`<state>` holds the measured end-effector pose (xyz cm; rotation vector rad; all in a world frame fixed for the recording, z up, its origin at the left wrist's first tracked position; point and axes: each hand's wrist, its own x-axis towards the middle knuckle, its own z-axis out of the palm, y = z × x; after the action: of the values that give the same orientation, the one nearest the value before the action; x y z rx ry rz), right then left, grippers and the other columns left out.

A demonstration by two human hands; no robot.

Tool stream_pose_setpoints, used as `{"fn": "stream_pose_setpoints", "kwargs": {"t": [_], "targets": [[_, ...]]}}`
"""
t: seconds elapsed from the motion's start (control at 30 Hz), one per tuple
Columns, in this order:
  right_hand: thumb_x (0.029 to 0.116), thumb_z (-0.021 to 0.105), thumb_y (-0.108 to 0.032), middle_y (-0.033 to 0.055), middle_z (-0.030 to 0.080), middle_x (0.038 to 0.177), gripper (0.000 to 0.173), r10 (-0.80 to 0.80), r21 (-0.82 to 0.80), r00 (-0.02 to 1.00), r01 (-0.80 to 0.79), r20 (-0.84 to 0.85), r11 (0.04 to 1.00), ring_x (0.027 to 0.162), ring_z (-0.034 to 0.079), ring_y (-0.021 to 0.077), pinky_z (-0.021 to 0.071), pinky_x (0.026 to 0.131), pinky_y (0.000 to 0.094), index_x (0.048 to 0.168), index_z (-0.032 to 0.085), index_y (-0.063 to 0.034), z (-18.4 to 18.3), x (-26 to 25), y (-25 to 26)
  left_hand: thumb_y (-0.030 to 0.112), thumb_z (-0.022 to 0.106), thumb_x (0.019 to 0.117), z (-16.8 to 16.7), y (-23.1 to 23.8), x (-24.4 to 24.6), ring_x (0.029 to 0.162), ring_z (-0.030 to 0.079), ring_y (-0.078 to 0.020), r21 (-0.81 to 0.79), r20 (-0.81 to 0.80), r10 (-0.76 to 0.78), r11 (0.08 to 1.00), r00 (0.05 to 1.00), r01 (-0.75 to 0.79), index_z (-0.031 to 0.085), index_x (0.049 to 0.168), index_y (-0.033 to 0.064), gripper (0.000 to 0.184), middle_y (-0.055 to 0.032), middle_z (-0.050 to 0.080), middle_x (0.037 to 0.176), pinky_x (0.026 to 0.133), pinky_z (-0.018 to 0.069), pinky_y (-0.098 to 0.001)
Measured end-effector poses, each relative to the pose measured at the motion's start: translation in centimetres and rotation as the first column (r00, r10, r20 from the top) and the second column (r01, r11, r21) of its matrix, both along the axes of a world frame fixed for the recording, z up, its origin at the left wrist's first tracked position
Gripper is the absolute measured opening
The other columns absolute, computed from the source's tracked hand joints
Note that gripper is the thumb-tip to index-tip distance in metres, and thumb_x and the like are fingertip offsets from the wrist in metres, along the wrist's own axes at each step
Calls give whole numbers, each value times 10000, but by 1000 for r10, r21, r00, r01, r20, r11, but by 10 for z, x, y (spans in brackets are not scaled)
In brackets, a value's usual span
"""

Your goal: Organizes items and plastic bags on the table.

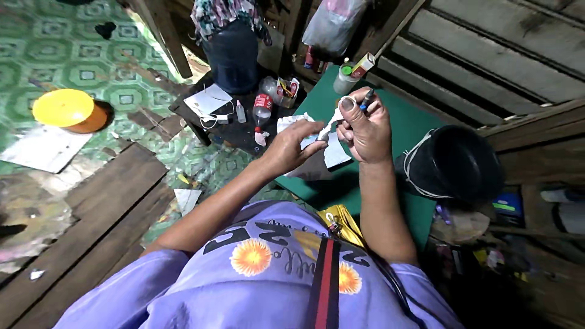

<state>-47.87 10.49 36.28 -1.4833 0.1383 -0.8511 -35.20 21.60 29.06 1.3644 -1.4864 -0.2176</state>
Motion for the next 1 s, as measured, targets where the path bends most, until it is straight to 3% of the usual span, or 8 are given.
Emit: {"fn": "stream_pose_setpoints", "kwargs": {"t": [0.07, 0.13, 0.27, 0.4, 0.5, 0.67, 0.83, 1.0], "targets": [[988, 615, -76, -93, 605, 736, 105, -31, 6, 999, 31, 9, 1000, 473, 445, -33, 395, 420, 131, 958, 591, -173, 0, 3, 0, 137, 679, 978, 4, -2, 1, 898, 710, -133, -19, -85, -120, 993, 989, 118, 722, 1080, -33, 203, -133, 717, 973, 847, 590, -277], [997, 641, -147, -99, 623, 788, 58, -72, -12, 997, 72, -4, 997, 485, 449, -40, 401, 426, 129, 1025, 598, -172, -5, 1, -6, 128, 675, 987, 6, -2, 5, 885, 700, -67, 11, -250, -153, 987, 956, 161, 722, 1064, -29, 181, -89, 720, 984, 820, 592, -231], [921, 742, -219, -45, 679, 1050, 501, -131, -125, 949, 98, -287, 987, 560, 481, -38, 410, 459, 139, 1345, 531, -53, -26, -4, -17, 139, 658, 1005, 7, 1, 16, 784, 687, -16, -4, -420, -110, 993, 901, 119, 718, 1011, 14, 138, 9, 732, 894, 757, 601, -224], [891, 733, -73, -57, 659, 877, 241, -121, -46, 911, 111, -395, 993, 498, 452, -49, 412, 435, 129, 1108, 630, -47, -45, 1, -2, 146, 638, 1020, 11, 6, 27, 772, 666, 9, 37, -393, -47, 997, 918, 67, 732, 1017, 14, 163, 18, 728, 900, 752, 582, -197], [922, 675, -62, -67, 628, 808, 131, -171, -60, 887, 161, -428, 985, 474, 423, -41, 392, 425, 141, 1046, 634, -69, -48, -4, -4, 174, 602, 1042, 10, 12, 35, 762, 675, 11, 87, -393, 14, 996, 919, 22, 734, 1024, 22, 202, 30, 731, 885, 755, 592, -208], [1043, 465, -80, -99, 547, 704, 100, -292, 101, 874, 355, -389, 929, 443, 406, -38, 385, 408, 130, 1114, 532, -103, -56, -23, -18, 156, 564, 1047, 1, 18, 49, 738, 640, -3, 43, -527, 98, 995, 844, -89, 695, 1005, 47, 175, 67, 688, 853, 724, 571, -228], [1028, 504, -62, -48, 566, 766, 137, -391, 229, 858, 476, -333, 849, 440, 406, -12, 395, 403, 139, 1160, 531, -86, -67, -40, -30, 171, 577, 1040, -5, 21, 51, 800, 663, -29, 22, -671, 139, 986, 728, -168, 660, 1022, 103, 109, 72, 694, 888, 765, 580, -244], [1034, 509, -68, -42, 562, 815, 136, -446, 210, 837, 520, -318, 828, 460, 409, -11, 397, 416, 133, 1167, 521, -89, -66, -48, -35, 125, 641, 993, 0, 12, 31, 842, 677, -42, -5, -688, 112, 987, 717, -158, 635, 1074, 75, 95, 52, 698, 913, 820, 586, -260]]}}
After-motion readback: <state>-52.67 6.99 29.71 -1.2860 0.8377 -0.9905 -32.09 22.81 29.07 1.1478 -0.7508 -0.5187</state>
